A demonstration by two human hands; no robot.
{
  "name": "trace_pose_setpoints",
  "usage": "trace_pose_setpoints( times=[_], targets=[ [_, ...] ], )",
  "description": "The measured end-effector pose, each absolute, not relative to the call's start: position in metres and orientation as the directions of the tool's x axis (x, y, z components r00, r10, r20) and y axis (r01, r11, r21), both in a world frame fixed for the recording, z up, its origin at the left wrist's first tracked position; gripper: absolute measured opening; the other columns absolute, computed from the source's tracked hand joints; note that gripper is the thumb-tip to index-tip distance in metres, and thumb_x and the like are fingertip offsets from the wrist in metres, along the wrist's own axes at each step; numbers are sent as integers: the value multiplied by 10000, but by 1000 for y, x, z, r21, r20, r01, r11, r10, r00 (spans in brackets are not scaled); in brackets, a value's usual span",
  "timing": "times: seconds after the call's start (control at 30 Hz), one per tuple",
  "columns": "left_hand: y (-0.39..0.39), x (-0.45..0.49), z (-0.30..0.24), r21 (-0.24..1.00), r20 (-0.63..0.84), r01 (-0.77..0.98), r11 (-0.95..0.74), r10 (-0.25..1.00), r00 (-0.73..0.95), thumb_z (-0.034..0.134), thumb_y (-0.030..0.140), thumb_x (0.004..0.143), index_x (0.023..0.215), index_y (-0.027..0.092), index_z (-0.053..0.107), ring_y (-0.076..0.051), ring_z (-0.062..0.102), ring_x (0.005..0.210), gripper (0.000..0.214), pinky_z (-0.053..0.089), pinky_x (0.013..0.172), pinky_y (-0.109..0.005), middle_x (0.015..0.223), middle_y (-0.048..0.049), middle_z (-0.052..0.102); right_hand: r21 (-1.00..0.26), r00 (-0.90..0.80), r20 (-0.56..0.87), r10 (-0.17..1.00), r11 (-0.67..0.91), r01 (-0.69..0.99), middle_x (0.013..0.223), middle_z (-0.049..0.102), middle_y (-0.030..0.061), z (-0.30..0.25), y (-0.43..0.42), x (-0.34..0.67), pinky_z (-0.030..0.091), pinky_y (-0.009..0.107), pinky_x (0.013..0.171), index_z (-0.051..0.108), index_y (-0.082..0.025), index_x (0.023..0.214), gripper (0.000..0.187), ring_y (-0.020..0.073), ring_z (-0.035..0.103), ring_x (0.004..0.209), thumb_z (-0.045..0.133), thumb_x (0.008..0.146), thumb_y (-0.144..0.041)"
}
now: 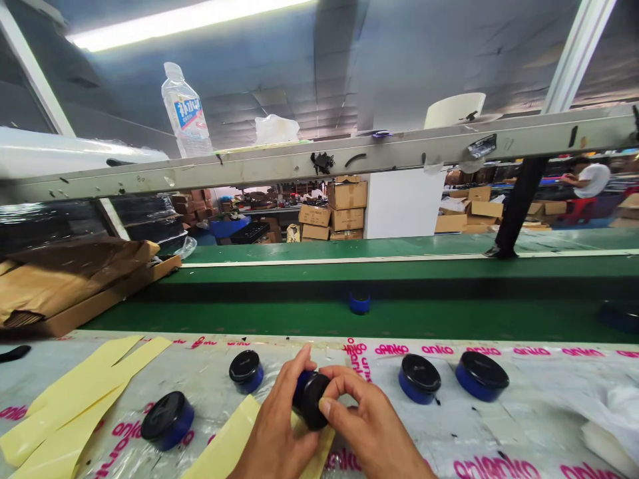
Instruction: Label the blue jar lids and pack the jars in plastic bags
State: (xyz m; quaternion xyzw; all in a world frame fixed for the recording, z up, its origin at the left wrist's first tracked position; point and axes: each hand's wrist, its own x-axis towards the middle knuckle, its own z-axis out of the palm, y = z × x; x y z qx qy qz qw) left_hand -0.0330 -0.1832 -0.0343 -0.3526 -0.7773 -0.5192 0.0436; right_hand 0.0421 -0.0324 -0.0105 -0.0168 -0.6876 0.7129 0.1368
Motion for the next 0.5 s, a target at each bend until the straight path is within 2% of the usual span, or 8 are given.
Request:
trace_pose_setpoints(
  times=[0.2, 0.37, 0.5],
  targets=[
    [-183, -33, -35, 749, 456, 622, 226, 506, -732, 606, 66, 705, 1480, 344, 395, -246, 584, 1246, 850, 463, 1089, -417, 1336, -33, 601, -985, -956, 167, 239, 6, -171, 1245, 645, 107, -12, -33, 40, 462, 367, 912, 608, -198, 715, 161, 291, 585, 1174, 628, 832, -308],
    [-181, -32, -36, 766, 438, 596, 242, 483, -759, 649, 154, 746, 1475, 289, 418, -273, 592, 1234, 777, 471, 1075, -449, 1327, -71, 606, -985, -953, 171, 252, 28, -169, 1235, 658, 95, -11, -33, 41, 456, 375, 918, 616, -205, 718, 135, 293, 591, 1169, 626, 822, -290],
    [-180, -33, -36, 772, 439, 586, 248, 459, -772, 664, 186, 735, 1460, 275, 449, -288, 596, 1223, 762, 472, 1070, -465, 1318, -81, 611, -984, -954, 163, 251, -27, -175, 1232, 667, 82, -7, -32, 42, 434, 373, 960, 621, -206, 693, 142, 291, 584, 1195, 639, 804, -293]
  ],
)
